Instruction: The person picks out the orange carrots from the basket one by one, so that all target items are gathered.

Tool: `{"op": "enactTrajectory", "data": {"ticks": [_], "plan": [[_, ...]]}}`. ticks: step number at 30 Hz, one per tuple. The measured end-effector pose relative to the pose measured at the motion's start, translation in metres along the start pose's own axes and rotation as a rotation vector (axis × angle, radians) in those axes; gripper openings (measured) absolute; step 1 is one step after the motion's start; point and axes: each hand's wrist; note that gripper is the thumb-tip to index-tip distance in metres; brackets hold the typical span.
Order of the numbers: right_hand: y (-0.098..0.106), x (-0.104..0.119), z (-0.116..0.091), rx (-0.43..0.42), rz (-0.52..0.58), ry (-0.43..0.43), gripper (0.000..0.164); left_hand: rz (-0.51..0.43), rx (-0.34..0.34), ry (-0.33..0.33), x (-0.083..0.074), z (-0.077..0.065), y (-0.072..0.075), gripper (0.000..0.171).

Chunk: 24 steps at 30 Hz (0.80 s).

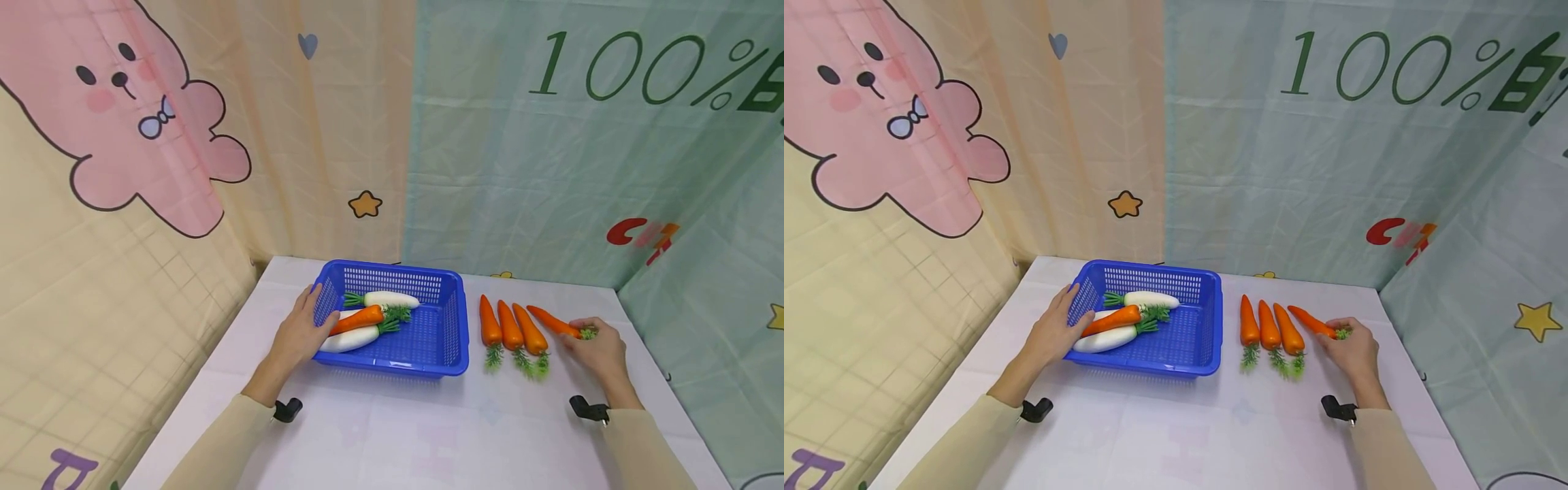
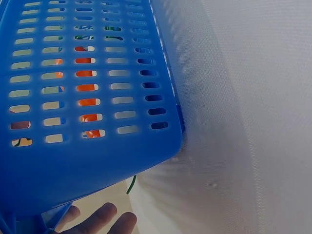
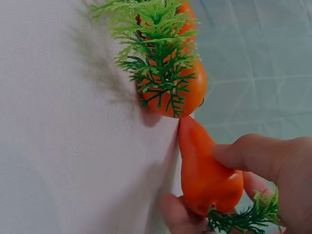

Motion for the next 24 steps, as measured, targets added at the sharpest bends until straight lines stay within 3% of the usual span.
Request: {"op": "enactTrajectory", "data": {"ticks": [11, 24], "plan": [[0.0044, -0.0006, -0.0013, 0.150, -0.093, -0.001, 0.064, 0.002, 0.005, 0.003, 0.0003, 0.0000, 0.0004, 0.092], [0.0053, 0.0002, -0.0024, 0.212, -0.124, -0.045, 0.073, 0.006, 0.005, -0.001, -0.0004, 0.0001, 0.0004, 0.092]]}}
Point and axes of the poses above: each hand's wrist, its own z-axis towards the middle knuckle, its own y-axis out of the back of the hand, x = y × z, and after that the axes turned 13 degrees about -y, right-handed
